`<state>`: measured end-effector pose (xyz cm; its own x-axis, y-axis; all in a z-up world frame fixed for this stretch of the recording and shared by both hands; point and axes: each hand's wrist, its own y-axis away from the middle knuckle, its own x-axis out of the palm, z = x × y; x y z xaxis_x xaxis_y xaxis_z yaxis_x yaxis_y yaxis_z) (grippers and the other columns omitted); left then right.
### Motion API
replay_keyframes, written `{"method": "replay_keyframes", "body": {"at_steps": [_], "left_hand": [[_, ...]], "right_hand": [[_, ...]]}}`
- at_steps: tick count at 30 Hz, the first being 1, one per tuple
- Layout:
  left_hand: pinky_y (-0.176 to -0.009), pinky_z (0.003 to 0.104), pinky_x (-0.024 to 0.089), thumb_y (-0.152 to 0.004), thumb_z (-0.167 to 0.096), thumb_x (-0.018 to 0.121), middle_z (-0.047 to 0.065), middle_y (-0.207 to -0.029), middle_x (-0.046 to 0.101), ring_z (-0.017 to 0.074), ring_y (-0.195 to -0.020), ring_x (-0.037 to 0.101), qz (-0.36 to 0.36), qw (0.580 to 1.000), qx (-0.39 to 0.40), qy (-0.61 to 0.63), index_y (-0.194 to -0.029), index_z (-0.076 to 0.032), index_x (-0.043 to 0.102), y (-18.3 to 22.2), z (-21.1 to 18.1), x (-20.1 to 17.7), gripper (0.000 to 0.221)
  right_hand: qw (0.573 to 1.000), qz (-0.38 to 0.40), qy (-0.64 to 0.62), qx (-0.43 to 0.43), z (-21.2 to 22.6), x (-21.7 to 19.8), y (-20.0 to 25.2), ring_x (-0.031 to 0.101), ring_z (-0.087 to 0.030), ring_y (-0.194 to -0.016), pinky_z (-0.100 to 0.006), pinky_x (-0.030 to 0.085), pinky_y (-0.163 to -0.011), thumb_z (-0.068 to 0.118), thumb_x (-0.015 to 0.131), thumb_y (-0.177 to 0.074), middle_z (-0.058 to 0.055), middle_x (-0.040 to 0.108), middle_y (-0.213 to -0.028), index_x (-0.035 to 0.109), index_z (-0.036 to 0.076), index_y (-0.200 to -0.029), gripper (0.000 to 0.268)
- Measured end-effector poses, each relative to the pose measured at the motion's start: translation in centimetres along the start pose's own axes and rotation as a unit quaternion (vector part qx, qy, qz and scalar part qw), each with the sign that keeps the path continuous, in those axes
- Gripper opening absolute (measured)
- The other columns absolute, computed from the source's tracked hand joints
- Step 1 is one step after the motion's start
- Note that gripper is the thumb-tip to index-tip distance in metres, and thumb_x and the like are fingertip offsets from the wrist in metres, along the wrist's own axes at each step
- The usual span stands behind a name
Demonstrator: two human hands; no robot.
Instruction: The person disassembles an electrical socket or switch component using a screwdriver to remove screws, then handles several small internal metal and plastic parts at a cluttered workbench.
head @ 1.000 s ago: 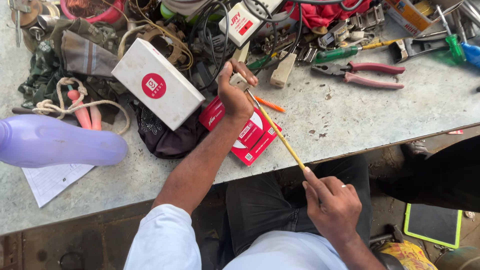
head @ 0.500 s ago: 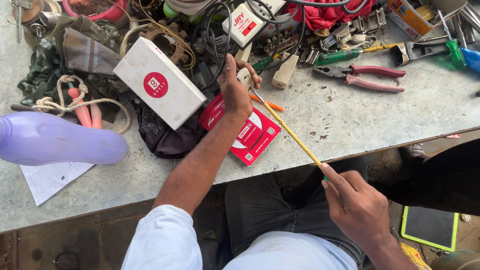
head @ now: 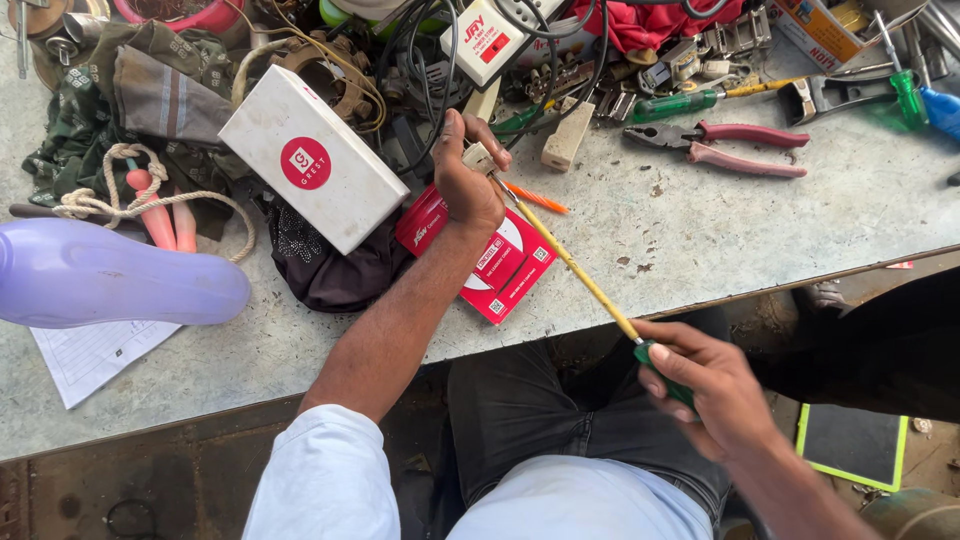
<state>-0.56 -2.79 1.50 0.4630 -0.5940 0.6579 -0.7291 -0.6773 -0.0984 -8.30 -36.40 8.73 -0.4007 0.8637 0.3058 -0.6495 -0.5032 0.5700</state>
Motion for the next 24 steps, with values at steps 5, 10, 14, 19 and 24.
{"method": "replay_keyframes", "body": {"at_steps": [5, 10, 14, 19, 24], "left_hand": [[-0.055, 0.031, 0.049, -0.11, -0.044, 0.043, 0.003, -0.063, 0.05, 0.0149, -0.054, 0.053, 0.014, 1.0, 0.012, -0.003, -0.076, -0.011, 0.051, -0.1, 0.1, 0.0, 0.047], [-0.055, 0.031, 0.047, -0.11, -0.044, 0.041, 0.004, -0.063, 0.05, 0.0162, -0.055, 0.054, 0.004, 1.0, -0.001, -0.026, -0.075, -0.01, 0.052, 0.1, 0.4, 0.0, 0.05], [-0.055, 0.031, 0.047, -0.111, -0.043, 0.041, 0.005, -0.062, 0.05, 0.0165, -0.055, 0.052, 0.019, 1.0, 0.005, -0.008, -0.074, -0.01, 0.052, 0.0, 0.2, 0.0, 0.051], [-0.056, 0.031, 0.046, -0.111, -0.042, 0.042, 0.005, -0.063, 0.05, 0.0171, -0.056, 0.053, 0.046, 0.999, 0.007, -0.006, -0.074, -0.009, 0.052, 0.1, 0.3, 0.3, 0.05], [-0.058, 0.032, 0.048, -0.11, -0.041, 0.043, 0.006, -0.062, 0.051, 0.017, -0.056, 0.052, 0.022, 0.999, 0.015, -0.024, -0.077, -0.009, 0.052, 0.0, 0.8, 0.0, 0.047]], "right_hand": [[0.928, -0.042, 0.266, -0.256, -3.3, 1.5, 0.2, 0.057, -0.004, -0.06, -0.025, 0.048, -0.051, 0.007, 0.065, -0.096, 0.001, 0.066, -0.071, 0.069, 0.002, -0.131, 0.036], [0.73, -0.12, 0.526, -0.42, -3.8, 2.5, 0.5, 0.049, -0.011, -0.053, -0.031, 0.042, -0.048, 0.012, 0.069, -0.092, 0.0, 0.06, -0.066, 0.071, 0.007, -0.126, 0.035], [0.974, -0.077, 0.155, -0.148, -3.5, 1.2, -0.4, 0.045, -0.012, -0.048, -0.028, 0.036, -0.042, 0.011, 0.07, -0.087, -0.003, 0.061, -0.064, 0.075, 0.006, -0.123, 0.036], [0.968, -0.092, 0.17, -0.16, -4.0, 1.2, -1.0, 0.051, -0.011, -0.052, -0.028, 0.035, -0.043, 0.009, 0.073, -0.086, -0.005, 0.063, -0.069, 0.072, 0.007, -0.125, 0.039], [0.561, -0.175, 0.632, -0.505, -4.4, 2.2, -0.6, 0.049, -0.012, -0.05, -0.033, 0.035, -0.046, 0.008, 0.076, -0.089, -0.003, 0.06, -0.067, 0.071, 0.008, -0.125, 0.037]]}}
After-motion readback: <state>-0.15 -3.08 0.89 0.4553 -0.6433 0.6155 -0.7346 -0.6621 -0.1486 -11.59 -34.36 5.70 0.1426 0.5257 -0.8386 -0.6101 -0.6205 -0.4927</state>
